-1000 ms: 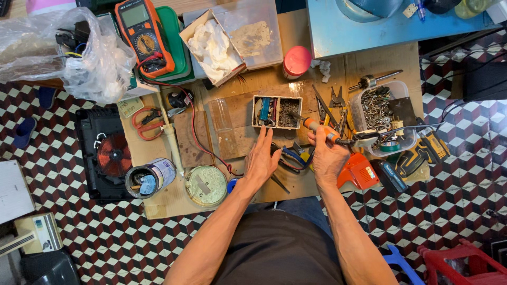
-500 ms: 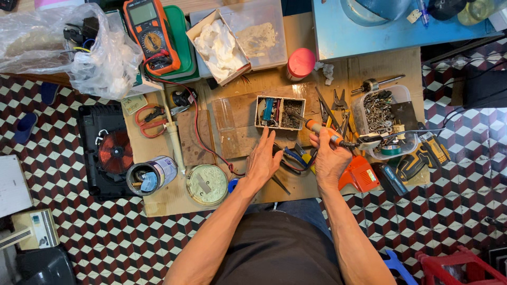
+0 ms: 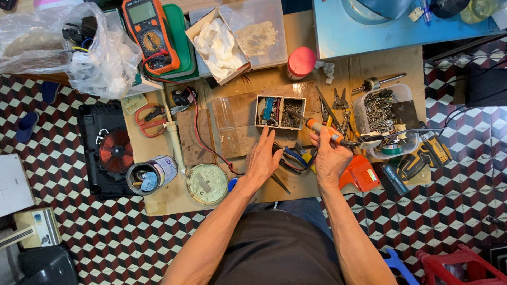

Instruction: The person uses a soldering iron to work on a small electronic component inside a wooden box. They then pick up a green circuit board, place it on the table, and continue soldering on the board using solder wire.

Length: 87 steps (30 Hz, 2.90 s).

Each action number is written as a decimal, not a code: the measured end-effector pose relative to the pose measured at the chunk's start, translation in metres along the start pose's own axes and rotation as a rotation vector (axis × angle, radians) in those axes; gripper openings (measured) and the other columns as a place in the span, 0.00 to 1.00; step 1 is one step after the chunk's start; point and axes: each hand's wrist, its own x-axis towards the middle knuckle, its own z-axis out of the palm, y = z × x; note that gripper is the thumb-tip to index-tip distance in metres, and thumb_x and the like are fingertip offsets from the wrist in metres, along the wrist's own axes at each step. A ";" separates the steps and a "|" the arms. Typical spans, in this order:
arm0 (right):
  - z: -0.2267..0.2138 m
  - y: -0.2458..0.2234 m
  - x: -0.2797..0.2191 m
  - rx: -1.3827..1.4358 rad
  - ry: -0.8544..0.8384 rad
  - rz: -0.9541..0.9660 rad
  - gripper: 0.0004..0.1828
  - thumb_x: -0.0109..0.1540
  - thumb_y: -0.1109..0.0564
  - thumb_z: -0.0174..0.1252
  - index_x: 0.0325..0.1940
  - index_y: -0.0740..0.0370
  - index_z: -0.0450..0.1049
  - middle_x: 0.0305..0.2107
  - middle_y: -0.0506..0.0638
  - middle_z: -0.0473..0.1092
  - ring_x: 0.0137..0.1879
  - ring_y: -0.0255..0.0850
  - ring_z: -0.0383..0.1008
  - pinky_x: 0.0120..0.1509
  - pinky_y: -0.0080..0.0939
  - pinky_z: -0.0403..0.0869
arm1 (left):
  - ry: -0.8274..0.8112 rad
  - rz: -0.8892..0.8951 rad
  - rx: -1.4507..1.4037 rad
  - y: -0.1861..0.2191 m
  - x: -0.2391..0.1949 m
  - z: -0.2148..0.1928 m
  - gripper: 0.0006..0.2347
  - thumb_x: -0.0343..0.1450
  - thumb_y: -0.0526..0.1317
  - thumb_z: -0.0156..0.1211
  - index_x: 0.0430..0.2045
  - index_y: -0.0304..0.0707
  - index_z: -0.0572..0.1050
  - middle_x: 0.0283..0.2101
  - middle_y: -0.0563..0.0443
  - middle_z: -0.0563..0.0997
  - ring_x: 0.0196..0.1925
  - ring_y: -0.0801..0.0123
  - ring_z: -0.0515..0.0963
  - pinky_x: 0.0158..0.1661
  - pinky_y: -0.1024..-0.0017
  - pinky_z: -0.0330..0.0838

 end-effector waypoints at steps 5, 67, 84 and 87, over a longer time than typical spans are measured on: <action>-0.001 0.002 0.002 0.019 0.005 -0.053 0.16 0.68 0.59 0.58 0.52 0.78 0.74 0.40 0.62 0.78 0.42 0.43 0.83 0.46 0.35 0.84 | 0.004 0.002 0.016 -0.003 0.001 0.001 0.29 0.69 0.40 0.62 0.66 0.29 0.63 0.76 0.34 0.53 0.68 0.36 0.66 0.61 0.53 0.67; -0.038 -0.021 -0.005 0.179 -0.064 0.059 0.18 0.70 0.57 0.58 0.55 0.77 0.69 0.46 0.65 0.76 0.48 0.50 0.83 0.52 0.42 0.84 | 0.498 -0.644 -0.532 -0.110 -0.026 -0.030 0.18 0.77 0.49 0.58 0.39 0.28 0.81 0.27 0.43 0.84 0.25 0.67 0.78 0.31 0.67 0.73; -0.003 -0.026 0.001 -0.249 -0.231 -0.142 0.14 0.70 0.59 0.58 0.54 0.74 0.75 0.40 0.57 0.79 0.45 0.39 0.83 0.51 0.35 0.83 | 0.393 -0.416 -0.870 -0.089 0.060 0.052 0.24 0.75 0.41 0.54 0.66 0.30 0.64 0.34 0.47 0.81 0.30 0.72 0.78 0.32 0.73 0.75; -0.001 -0.021 0.005 -0.306 -0.236 -0.118 0.14 0.69 0.60 0.59 0.54 0.75 0.75 0.38 0.59 0.78 0.42 0.40 0.82 0.49 0.35 0.81 | 0.453 -0.384 -0.897 -0.106 0.077 0.063 0.20 0.75 0.36 0.53 0.63 0.27 0.69 0.32 0.46 0.82 0.28 0.72 0.79 0.31 0.74 0.77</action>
